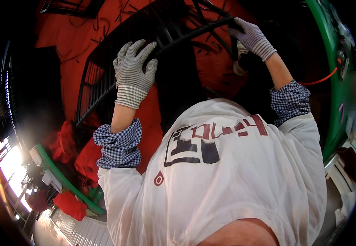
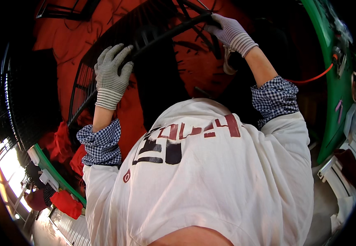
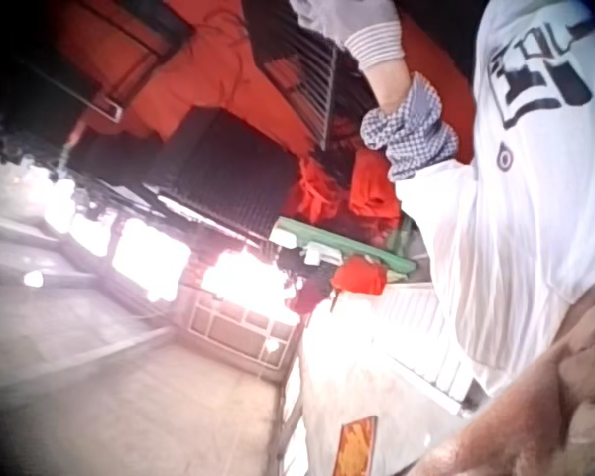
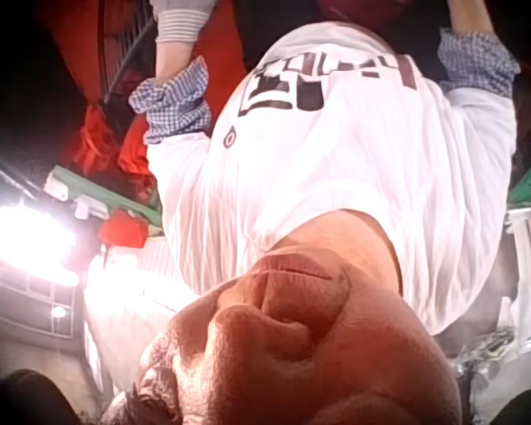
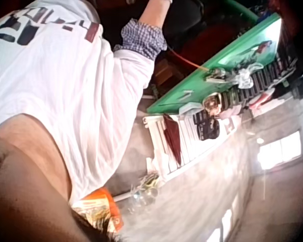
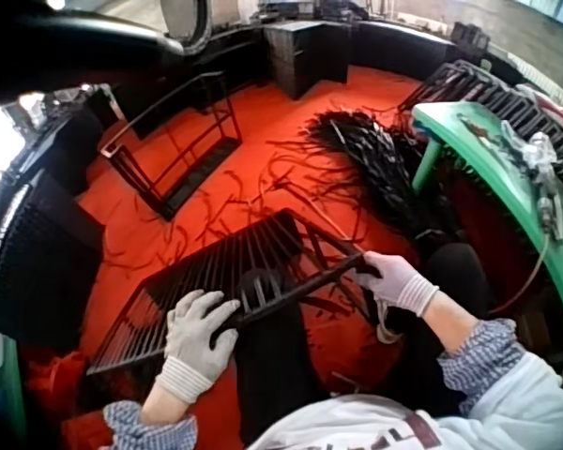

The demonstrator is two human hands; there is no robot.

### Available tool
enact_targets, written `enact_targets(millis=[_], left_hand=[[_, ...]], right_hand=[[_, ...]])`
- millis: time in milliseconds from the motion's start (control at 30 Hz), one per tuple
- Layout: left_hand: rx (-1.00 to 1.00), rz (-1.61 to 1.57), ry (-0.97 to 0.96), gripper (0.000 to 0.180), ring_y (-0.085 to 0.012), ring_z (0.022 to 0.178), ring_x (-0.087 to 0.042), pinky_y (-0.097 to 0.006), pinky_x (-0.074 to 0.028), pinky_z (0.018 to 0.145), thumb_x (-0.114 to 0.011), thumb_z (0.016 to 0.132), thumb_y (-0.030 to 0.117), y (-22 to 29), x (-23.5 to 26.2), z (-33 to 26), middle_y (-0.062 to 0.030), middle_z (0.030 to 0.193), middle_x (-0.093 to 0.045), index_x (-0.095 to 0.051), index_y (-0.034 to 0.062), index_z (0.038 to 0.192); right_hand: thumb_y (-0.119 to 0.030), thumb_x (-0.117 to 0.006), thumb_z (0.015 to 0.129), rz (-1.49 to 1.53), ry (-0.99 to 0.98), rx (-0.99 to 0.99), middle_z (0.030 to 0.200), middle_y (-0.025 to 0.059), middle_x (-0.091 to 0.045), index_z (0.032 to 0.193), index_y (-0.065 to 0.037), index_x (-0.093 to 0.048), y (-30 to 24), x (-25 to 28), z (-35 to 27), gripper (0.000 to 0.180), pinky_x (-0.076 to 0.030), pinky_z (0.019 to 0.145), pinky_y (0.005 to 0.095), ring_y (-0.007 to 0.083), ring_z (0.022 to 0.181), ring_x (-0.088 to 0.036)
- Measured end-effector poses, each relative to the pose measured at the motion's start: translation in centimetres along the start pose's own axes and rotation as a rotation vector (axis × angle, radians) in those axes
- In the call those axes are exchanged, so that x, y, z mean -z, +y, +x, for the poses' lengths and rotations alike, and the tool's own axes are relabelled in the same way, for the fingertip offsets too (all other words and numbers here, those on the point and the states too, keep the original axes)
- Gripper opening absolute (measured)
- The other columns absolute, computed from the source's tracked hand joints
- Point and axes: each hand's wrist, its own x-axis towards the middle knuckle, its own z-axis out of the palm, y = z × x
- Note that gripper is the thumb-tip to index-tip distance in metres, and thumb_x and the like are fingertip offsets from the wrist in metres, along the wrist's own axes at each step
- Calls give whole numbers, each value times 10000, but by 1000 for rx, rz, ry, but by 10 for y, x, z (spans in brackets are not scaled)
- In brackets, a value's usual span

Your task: The person weaves black strips onto a metal frame by hand and secures them with a pneumatic stapler.

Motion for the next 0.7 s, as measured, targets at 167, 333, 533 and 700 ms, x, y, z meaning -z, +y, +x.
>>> enact_targets(millis=[167,333,533,700], left_hand=[[-50,64,-55,361,-335,1363,-468,-507,-324,1129,-703,880,301,9,-4,9,-63,1346,-629,-726,204,1227],[-70,57,-15,377,-330,1369,-464,-517,-323,1130,-715,875,328,15,-4,19,-53,1331,-640,-722,211,1233],[-110,126,-50,381,-337,1348,-478,-513,-331,1120,-721,870,339,24,-10,24,-50,1331,-637,-724,203,1227],[-146,86,23,384,-342,1343,-482,-511,-330,1114,-729,863,340,26,-10,29,-63,1317,-640,-729,200,1220]], right_hand=[[-267,-668,973,-60,-13,3,1060,136,-726,1278,-103,-635,0,0,0,347,-567,911,391,292,991,-704],[-275,-677,966,-5,-11,-10,978,123,-717,1215,-94,-649,0,-2,0,309,-571,867,397,281,929,-704],[-301,-683,958,-78,15,20,955,117,-721,1195,-90,-653,-1,-5,1,319,-570,845,392,280,893,-707],[-298,-682,960,-96,15,8,949,103,-722,1194,-79,-650,-3,-5,2,322,-571,847,382,262,885,-706]])
